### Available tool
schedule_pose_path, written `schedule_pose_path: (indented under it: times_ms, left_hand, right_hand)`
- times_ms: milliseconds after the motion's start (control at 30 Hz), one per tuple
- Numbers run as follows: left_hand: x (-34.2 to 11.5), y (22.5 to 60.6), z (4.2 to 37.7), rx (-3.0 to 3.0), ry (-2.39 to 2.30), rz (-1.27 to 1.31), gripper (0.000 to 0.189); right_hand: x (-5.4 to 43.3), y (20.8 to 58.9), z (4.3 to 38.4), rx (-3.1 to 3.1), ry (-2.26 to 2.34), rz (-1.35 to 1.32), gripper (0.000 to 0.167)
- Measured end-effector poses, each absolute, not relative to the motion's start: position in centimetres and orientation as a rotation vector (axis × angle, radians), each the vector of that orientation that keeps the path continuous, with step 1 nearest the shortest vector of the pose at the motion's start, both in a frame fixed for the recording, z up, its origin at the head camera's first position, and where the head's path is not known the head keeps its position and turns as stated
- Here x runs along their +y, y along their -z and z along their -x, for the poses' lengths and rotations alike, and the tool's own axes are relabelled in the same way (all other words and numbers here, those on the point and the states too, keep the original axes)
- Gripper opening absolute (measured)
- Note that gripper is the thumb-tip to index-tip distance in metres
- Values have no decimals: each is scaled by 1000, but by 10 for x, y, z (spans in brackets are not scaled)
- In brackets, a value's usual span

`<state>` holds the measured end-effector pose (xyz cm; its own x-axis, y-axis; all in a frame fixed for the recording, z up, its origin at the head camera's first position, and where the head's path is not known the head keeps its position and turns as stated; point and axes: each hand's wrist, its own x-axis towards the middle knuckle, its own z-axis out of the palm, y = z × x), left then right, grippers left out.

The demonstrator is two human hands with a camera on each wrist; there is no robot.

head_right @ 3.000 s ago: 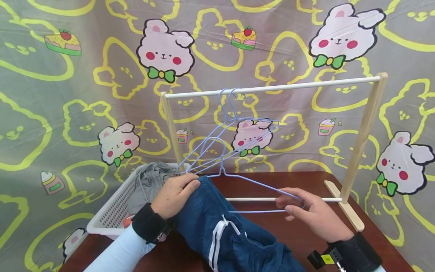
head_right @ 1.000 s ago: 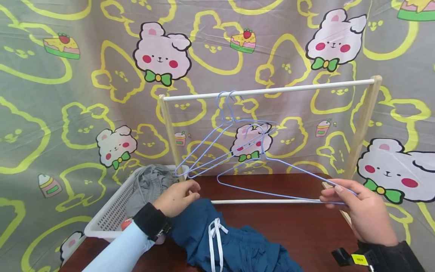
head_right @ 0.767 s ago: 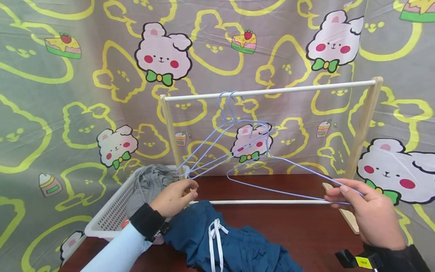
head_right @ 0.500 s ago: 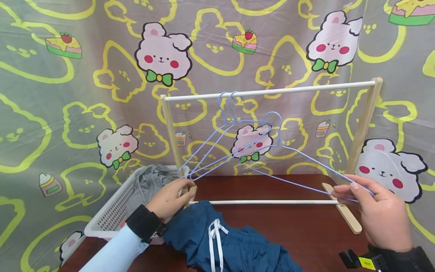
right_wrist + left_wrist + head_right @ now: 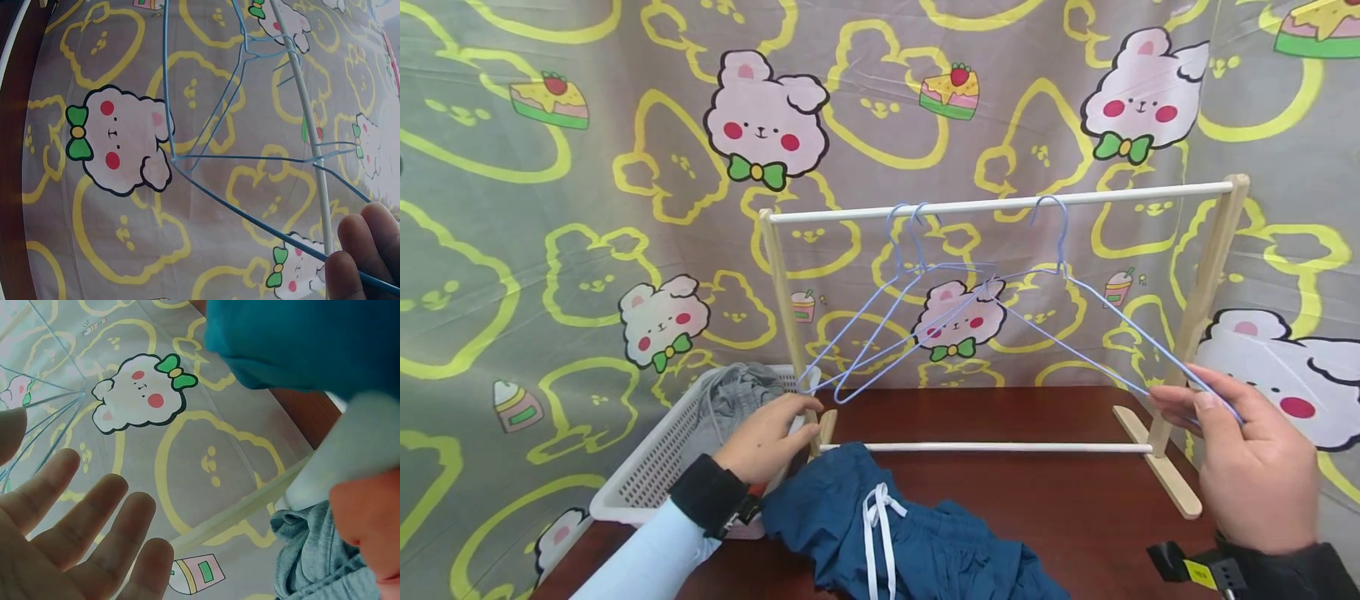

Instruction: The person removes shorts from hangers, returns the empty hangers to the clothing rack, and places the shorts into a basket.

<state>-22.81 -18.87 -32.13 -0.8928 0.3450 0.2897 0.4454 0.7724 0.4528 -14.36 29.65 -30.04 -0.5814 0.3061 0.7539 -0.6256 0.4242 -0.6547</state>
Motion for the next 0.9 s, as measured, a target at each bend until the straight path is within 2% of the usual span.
schedule_pose_path:
  times_ms: [267, 467, 900]
  left_hand:
    - [-193, 320, 229, -2770, 768, 625, 32]
    - [-195, 321, 227, -2771, 783, 611, 29]
    - [-201, 323, 223, -2745, 770, 585, 30]
  right_hand:
    - [287, 290, 148, -1861, -1203, -71, 38]
    - [285, 296, 155, -2035, -1116, 31, 44]
    - [267, 308, 167, -2135, -1121, -13, 47]
